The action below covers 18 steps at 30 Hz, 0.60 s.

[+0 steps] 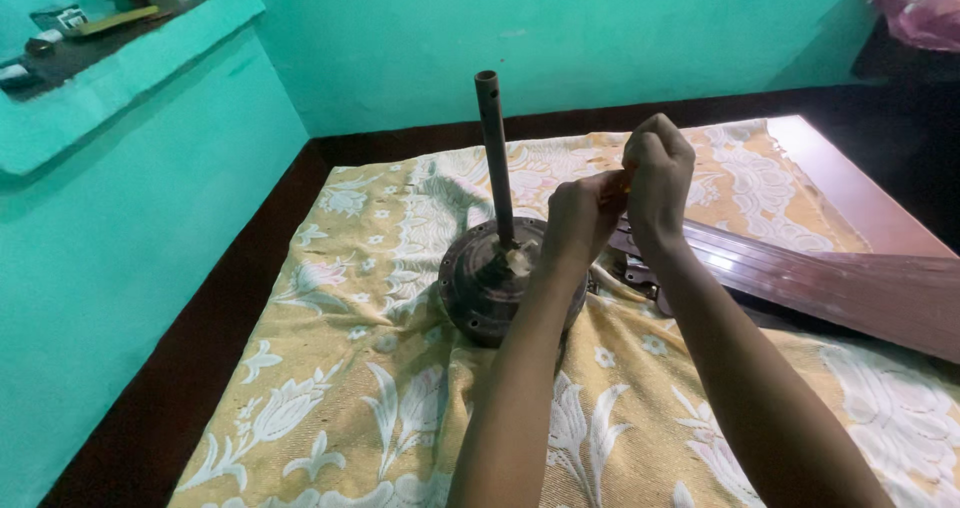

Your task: The person uses a yellow-handled screwdriver to tighten screws on the base of a ceiling fan motor housing. The fan blades are placed nearby on a patterned cloth. The person rotates the housing to access different screws and continues tightening them throughout the clip.

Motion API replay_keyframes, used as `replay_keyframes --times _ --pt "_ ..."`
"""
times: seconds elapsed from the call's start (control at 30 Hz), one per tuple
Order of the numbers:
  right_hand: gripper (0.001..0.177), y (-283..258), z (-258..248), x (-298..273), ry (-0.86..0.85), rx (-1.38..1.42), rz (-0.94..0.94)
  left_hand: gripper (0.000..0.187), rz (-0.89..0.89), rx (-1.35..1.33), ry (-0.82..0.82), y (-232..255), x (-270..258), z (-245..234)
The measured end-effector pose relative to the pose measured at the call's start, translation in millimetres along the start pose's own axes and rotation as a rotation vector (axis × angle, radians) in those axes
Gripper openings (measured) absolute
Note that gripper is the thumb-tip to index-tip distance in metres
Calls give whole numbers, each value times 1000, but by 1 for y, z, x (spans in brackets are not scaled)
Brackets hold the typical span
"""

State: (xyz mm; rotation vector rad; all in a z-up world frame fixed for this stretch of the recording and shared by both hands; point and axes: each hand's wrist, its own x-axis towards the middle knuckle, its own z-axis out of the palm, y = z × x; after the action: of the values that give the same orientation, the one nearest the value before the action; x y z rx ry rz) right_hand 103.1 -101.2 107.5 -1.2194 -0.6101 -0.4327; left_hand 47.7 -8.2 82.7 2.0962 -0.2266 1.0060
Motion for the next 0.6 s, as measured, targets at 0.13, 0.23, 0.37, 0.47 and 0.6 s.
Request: replay_keyframes --times 0.13,0.23,0.37,0.47,0.6 --pt "30 -7 -2 22 -58 -26 161 19 -20 -14 -70 -2 6 -3" --pt "46 -9 13 25 56 141 183 15 -25 -51 -63 -9 5 -6" --pt "50 -5 30 20 31 242 114 26 -81 -335 -146 -25 -1 -17" --pt "47 1 39 17 -42 236 129 39 86 -127 -127 -36 -7 -33" --pt "44 3 39 24 -1 207 84 55 259 146 -46 -37 -45 -74"
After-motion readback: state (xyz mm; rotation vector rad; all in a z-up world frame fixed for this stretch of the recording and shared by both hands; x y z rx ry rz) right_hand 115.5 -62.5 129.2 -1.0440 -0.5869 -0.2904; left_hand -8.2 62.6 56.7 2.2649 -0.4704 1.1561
